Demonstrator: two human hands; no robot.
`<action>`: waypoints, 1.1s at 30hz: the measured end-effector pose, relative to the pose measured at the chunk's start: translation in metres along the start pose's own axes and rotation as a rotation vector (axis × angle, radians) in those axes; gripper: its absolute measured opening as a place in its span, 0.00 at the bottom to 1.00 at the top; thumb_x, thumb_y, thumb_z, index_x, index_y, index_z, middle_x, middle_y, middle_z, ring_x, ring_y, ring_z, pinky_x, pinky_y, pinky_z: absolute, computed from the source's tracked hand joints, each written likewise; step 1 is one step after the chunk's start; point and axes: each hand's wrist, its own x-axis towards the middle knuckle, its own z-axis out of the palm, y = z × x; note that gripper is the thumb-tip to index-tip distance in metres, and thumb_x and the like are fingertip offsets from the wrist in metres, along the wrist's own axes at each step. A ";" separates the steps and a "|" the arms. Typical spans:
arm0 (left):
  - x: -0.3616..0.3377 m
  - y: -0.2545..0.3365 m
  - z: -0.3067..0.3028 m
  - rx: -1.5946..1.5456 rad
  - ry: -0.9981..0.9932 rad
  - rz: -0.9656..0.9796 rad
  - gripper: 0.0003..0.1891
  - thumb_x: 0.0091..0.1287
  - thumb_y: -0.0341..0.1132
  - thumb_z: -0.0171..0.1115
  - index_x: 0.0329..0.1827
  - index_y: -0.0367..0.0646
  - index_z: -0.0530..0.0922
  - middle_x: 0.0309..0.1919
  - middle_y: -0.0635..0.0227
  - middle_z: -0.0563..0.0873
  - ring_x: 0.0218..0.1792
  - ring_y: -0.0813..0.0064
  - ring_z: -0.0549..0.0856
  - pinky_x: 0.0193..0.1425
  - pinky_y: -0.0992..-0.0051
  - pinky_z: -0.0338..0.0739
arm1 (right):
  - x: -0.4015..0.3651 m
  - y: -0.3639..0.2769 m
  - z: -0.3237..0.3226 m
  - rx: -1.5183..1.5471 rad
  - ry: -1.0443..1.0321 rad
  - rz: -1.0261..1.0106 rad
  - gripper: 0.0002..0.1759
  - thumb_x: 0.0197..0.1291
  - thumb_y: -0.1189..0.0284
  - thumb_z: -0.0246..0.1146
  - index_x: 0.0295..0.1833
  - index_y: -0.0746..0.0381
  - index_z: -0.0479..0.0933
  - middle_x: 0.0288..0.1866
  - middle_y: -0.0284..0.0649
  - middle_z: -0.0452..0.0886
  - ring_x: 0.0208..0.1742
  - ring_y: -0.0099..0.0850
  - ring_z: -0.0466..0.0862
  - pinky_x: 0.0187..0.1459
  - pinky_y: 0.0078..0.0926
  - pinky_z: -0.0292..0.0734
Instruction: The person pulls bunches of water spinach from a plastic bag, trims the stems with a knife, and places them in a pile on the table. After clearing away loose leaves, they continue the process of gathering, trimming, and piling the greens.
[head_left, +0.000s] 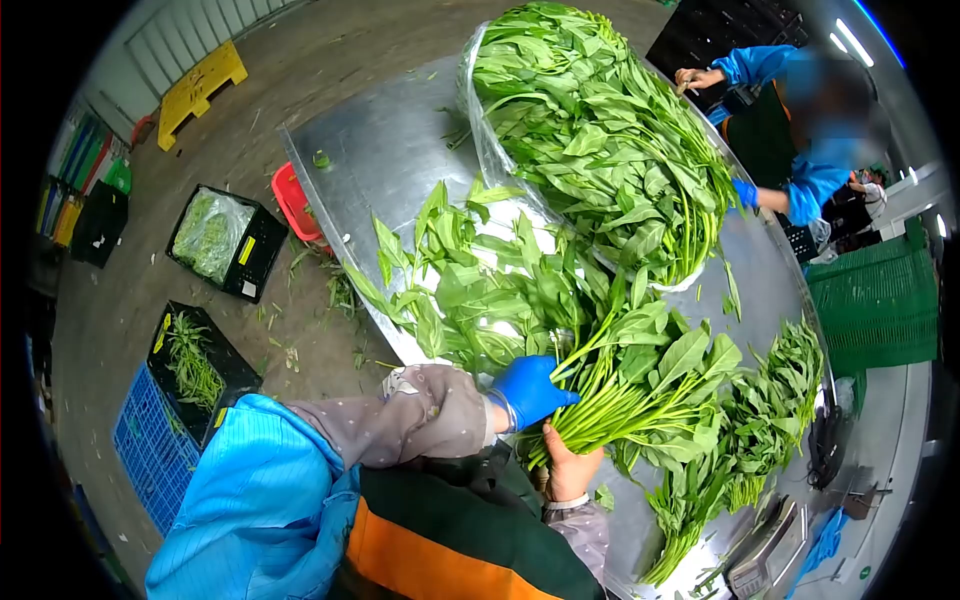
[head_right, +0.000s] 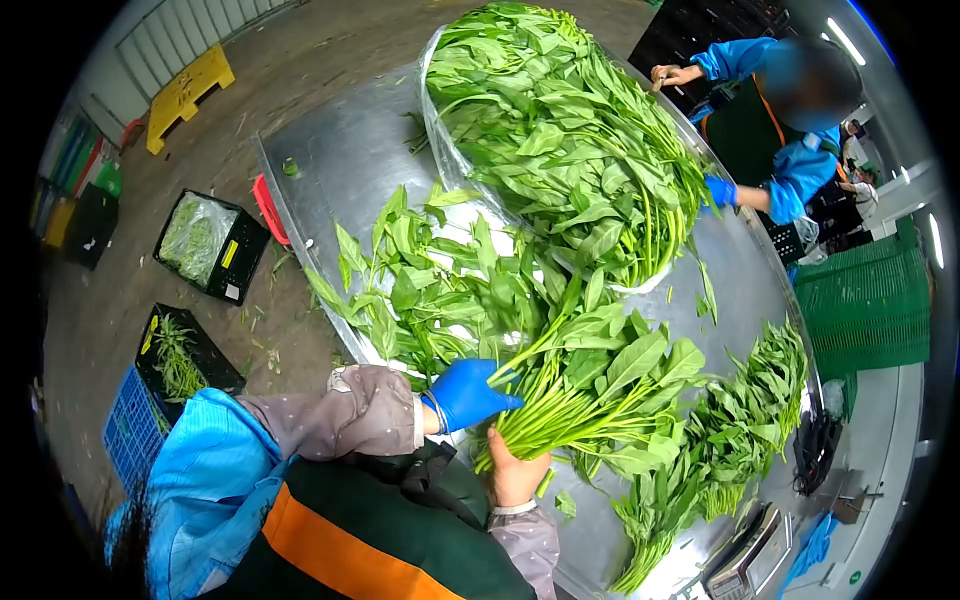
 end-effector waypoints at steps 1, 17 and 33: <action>-0.001 0.004 -0.006 0.071 -0.051 -0.008 0.18 0.52 0.44 0.67 0.37 0.38 0.80 0.30 0.50 0.82 0.32 0.55 0.82 0.36 0.68 0.76 | 0.000 0.003 -0.001 -0.032 0.007 -0.020 0.18 0.42 0.85 0.68 0.42 0.67 0.73 0.37 0.36 0.78 0.35 0.25 0.77 0.39 0.23 0.73; 0.003 -0.006 -0.076 -1.302 -0.033 -0.052 0.19 0.61 0.39 0.51 0.51 0.36 0.74 0.26 0.65 0.83 0.15 0.80 0.72 0.19 0.82 0.65 | -0.004 0.002 -0.006 0.229 0.017 0.222 0.18 0.46 0.87 0.63 0.45 0.67 0.71 0.37 0.37 0.77 0.35 0.27 0.77 0.38 0.24 0.73; -0.037 -0.030 0.012 -0.461 -0.354 -0.191 0.30 0.65 0.58 0.48 0.49 0.37 0.76 0.40 0.58 0.83 0.40 0.68 0.80 0.49 0.70 0.72 | -0.003 0.011 0.002 0.406 -0.117 0.372 0.22 0.50 0.85 0.61 0.53 0.67 0.69 0.47 0.39 0.77 0.44 0.29 0.78 0.45 0.26 0.74</action>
